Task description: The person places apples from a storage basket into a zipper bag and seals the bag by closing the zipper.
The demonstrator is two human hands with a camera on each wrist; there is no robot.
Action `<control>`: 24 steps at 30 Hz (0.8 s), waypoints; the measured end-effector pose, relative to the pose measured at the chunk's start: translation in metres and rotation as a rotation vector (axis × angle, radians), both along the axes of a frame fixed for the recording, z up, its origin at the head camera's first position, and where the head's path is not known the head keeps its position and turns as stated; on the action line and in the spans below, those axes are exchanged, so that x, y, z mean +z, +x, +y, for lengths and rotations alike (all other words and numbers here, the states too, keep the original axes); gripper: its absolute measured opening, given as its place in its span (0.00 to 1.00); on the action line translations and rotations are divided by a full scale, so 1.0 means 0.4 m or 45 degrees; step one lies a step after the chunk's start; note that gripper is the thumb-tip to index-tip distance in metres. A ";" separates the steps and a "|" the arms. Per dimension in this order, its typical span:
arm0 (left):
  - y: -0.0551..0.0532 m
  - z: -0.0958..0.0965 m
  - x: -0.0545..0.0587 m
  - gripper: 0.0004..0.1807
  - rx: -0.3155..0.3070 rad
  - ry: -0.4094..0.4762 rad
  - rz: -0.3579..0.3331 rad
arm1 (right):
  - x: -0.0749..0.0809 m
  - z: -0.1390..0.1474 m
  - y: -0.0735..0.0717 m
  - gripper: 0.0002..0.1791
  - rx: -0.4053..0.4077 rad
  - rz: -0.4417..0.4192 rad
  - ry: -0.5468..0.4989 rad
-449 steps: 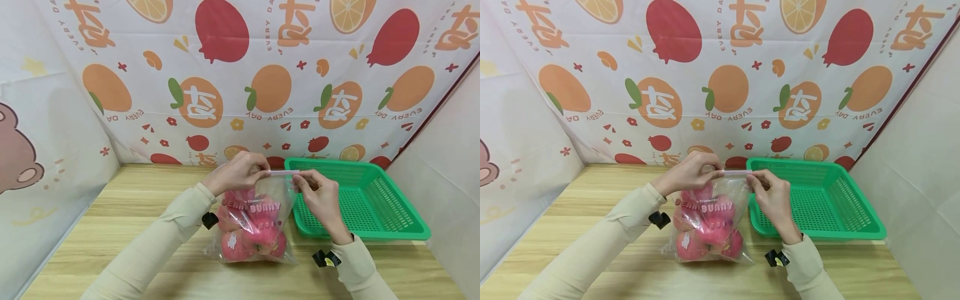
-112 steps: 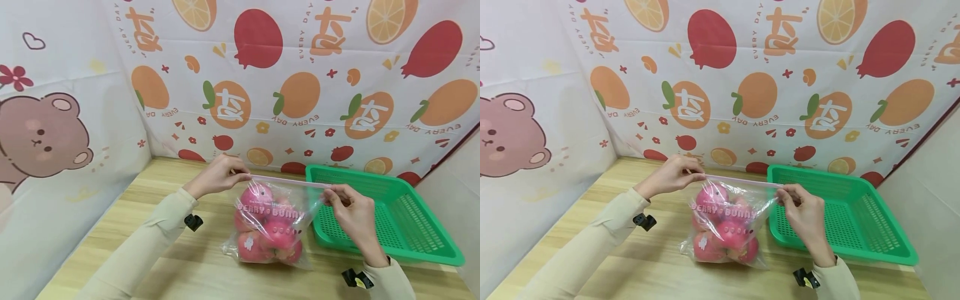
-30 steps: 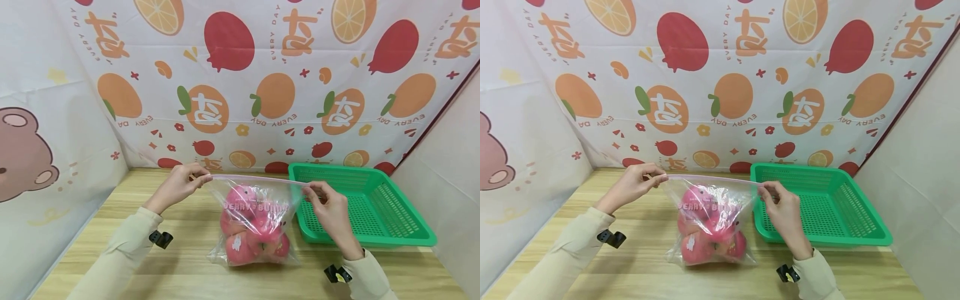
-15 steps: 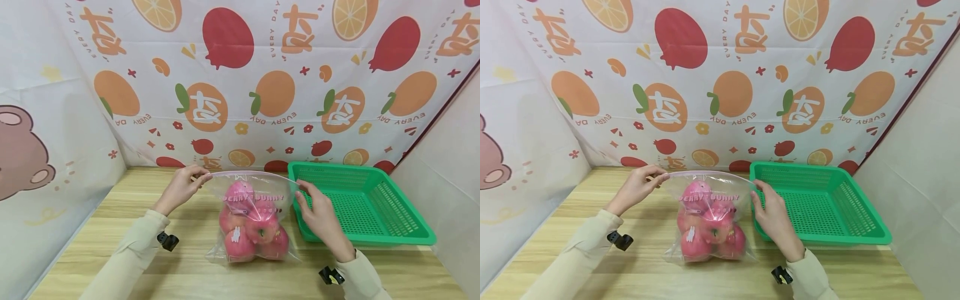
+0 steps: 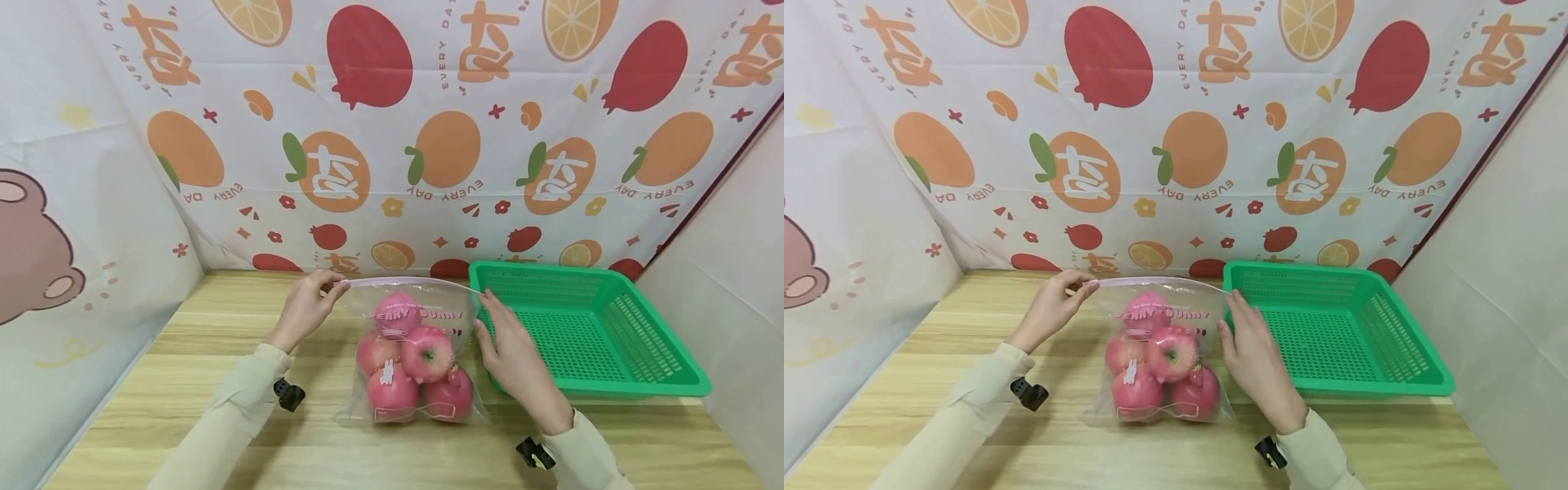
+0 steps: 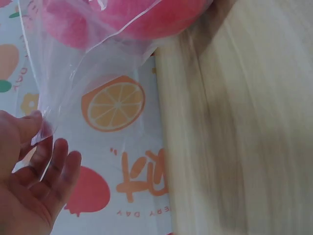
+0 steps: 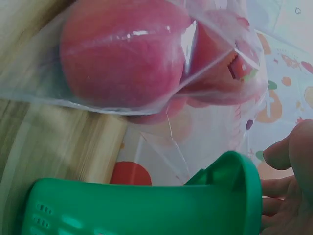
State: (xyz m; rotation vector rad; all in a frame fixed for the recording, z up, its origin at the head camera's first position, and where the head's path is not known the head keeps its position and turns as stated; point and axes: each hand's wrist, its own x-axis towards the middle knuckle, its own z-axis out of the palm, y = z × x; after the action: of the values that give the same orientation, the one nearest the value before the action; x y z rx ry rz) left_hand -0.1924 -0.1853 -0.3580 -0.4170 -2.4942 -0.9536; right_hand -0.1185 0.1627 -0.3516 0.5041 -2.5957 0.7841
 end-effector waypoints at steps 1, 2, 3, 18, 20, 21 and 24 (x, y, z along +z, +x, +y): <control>0.001 0.004 -0.002 0.08 0.016 0.002 0.011 | -0.002 -0.004 0.005 0.27 -0.002 0.045 0.003; 0.002 0.009 -0.005 0.09 0.034 0.002 0.028 | -0.004 -0.008 0.010 0.27 0.002 0.096 0.004; 0.006 0.014 -0.007 0.11 0.053 0.001 0.056 | -0.007 -0.012 0.016 0.26 0.010 0.160 0.009; 0.093 0.156 -0.003 0.13 -0.394 -0.289 0.675 | -0.038 -0.080 0.073 0.27 0.359 0.397 0.048; 0.101 0.164 -0.009 0.13 -0.409 -0.320 0.664 | -0.045 -0.082 0.073 0.28 0.357 0.387 0.053; 0.105 0.166 -0.013 0.13 -0.416 -0.332 0.649 | -0.048 -0.083 0.072 0.29 0.354 0.380 0.052; 0.111 0.168 -0.027 0.15 -0.413 -0.356 0.593 | -0.055 -0.086 0.068 0.30 0.352 0.354 0.043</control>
State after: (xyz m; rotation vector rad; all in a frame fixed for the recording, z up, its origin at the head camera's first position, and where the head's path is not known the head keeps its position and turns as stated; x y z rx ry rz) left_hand -0.1481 -0.1183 -0.3690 -1.0305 -2.1622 -0.5305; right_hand -0.0913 0.1282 -0.3737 0.9275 -2.3134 0.6985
